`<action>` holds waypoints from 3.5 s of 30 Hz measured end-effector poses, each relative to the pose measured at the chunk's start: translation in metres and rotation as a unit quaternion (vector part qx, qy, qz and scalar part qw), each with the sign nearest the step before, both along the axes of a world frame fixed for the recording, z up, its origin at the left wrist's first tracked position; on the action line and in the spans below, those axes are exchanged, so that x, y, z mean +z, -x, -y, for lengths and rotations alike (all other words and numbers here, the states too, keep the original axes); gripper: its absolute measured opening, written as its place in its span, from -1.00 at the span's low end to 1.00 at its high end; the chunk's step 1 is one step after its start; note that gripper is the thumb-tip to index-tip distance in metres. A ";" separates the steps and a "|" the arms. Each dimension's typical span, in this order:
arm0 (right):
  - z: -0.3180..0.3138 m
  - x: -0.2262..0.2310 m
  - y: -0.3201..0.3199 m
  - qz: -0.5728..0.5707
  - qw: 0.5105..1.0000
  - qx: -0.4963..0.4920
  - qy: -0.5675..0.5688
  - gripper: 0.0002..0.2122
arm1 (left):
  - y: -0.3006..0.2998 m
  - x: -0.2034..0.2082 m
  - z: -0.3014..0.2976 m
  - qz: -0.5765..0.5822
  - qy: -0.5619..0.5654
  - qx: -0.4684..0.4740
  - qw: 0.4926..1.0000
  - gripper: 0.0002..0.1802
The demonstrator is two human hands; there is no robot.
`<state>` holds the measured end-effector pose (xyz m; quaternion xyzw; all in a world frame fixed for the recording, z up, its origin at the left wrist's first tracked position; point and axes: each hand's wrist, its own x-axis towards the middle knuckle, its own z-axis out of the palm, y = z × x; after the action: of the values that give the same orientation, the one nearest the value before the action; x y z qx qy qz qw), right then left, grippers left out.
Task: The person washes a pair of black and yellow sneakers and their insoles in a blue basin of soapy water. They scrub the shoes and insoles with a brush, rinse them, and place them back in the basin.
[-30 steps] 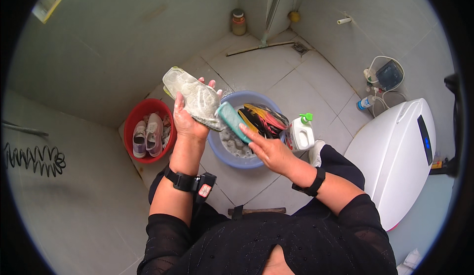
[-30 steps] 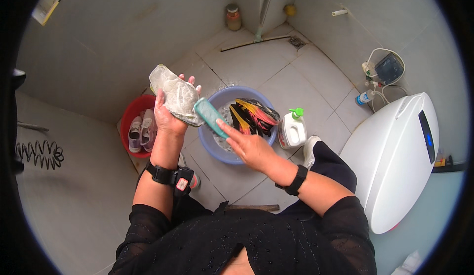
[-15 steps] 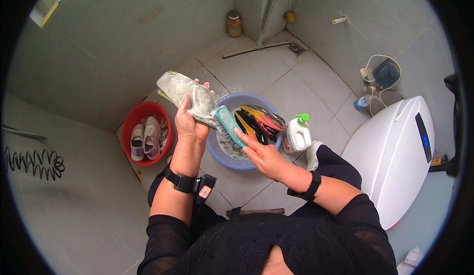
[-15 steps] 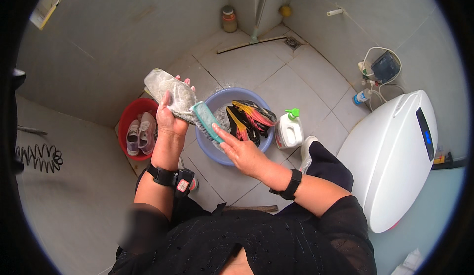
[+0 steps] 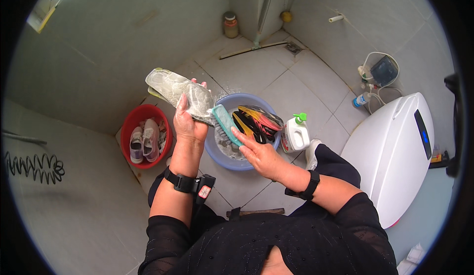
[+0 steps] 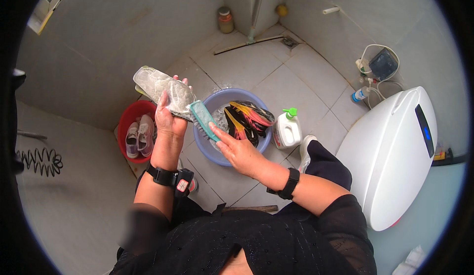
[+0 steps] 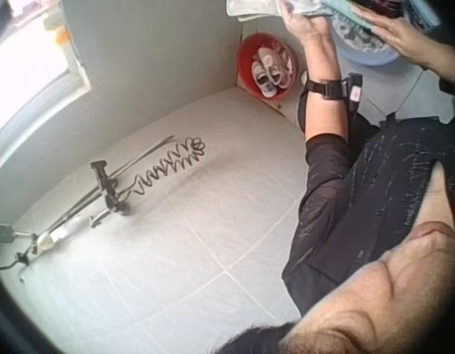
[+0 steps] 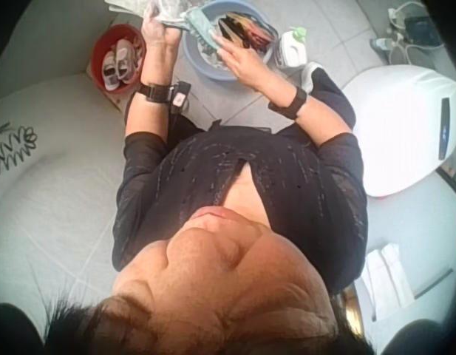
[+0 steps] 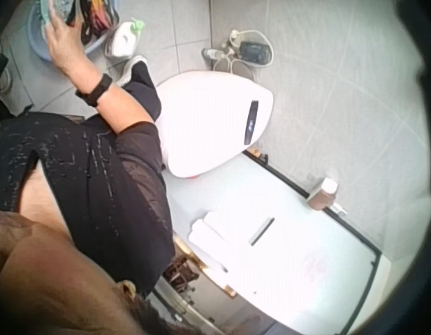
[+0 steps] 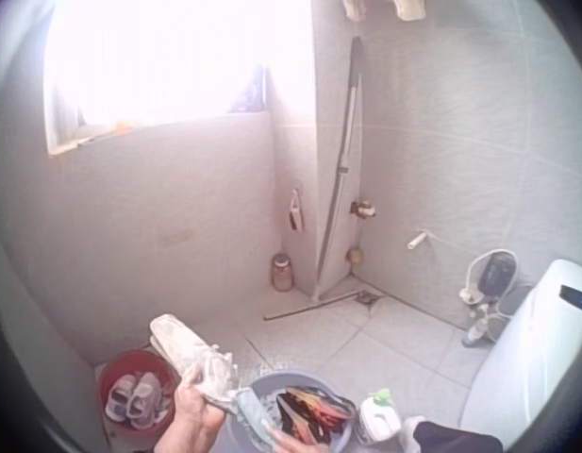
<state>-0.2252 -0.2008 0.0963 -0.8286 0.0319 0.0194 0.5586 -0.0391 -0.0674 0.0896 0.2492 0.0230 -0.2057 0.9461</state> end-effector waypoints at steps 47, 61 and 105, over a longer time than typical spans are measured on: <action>0.050 -0.004 -0.040 -0.063 0.879 -0.088 -0.464 -0.70 | 0.069 -0.005 0.029 0.161 -0.271 -0.171 0.933 -0.33; 0.038 -0.005 -0.039 -0.039 0.952 -0.164 -0.257 -0.79 | 0.066 0.004 0.032 0.205 -0.254 -0.128 0.937 0.01; 0.061 0.014 -0.038 -0.029 0.924 -0.152 -0.350 -0.77 | 0.046 -0.031 0.017 0.010 -0.194 -0.137 0.971 -0.64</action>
<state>-0.1867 -0.2622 0.1098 -0.5649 0.1647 -0.0318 0.8080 -0.0847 -0.0841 0.0584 0.4305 0.0190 -0.3221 0.8429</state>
